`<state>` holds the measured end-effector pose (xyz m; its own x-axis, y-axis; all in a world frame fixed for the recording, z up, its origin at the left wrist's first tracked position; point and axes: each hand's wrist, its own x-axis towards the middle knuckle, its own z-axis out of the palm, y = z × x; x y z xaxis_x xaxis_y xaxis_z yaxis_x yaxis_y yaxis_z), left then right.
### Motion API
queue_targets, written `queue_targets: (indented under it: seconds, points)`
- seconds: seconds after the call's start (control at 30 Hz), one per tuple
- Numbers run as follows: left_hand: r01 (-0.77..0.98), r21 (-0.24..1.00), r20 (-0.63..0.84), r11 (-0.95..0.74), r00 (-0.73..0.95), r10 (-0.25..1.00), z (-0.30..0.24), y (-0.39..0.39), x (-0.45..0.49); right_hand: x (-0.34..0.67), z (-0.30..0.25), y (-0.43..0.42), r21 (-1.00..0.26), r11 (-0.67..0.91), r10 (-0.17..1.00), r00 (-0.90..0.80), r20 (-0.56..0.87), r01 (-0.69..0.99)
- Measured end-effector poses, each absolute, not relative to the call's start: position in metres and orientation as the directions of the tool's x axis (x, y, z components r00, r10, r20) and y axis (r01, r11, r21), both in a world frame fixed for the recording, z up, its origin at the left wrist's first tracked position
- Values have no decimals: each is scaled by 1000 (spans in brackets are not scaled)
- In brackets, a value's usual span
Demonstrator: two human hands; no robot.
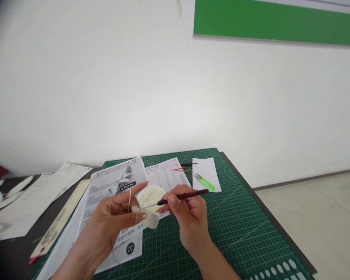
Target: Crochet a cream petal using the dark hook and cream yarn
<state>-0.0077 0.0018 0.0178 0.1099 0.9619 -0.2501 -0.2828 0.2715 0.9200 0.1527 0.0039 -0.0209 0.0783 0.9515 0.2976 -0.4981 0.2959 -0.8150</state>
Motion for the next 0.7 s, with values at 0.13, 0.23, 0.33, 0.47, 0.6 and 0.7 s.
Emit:
queue_targets:
  seconds: [0.13,0.23,0.33,0.47,0.6,0.7]
  points:
    - [-339,889,-273,307,146,951,19,2,-7,146,-20,9,-722,61,998,24,61,-689]
    - [-341,881,-289,327,159,944,18,2,-8,143,-20,11,-652,-59,998,-37,-47,-756]
    - [-321,889,-288,326,162,944,16,1,-9,142,-22,11,-613,-119,992,-75,-98,-781]
    - [-290,910,-269,297,131,954,14,1,-10,144,-24,12,-598,-148,989,-99,-114,-787]
    - [-277,916,-265,291,128,956,15,1,-10,147,-23,13,-624,-131,991,-107,-76,-770]
    - [-290,909,-272,299,130,953,16,1,-10,149,-20,12,-650,-83,995,-96,-15,-755]
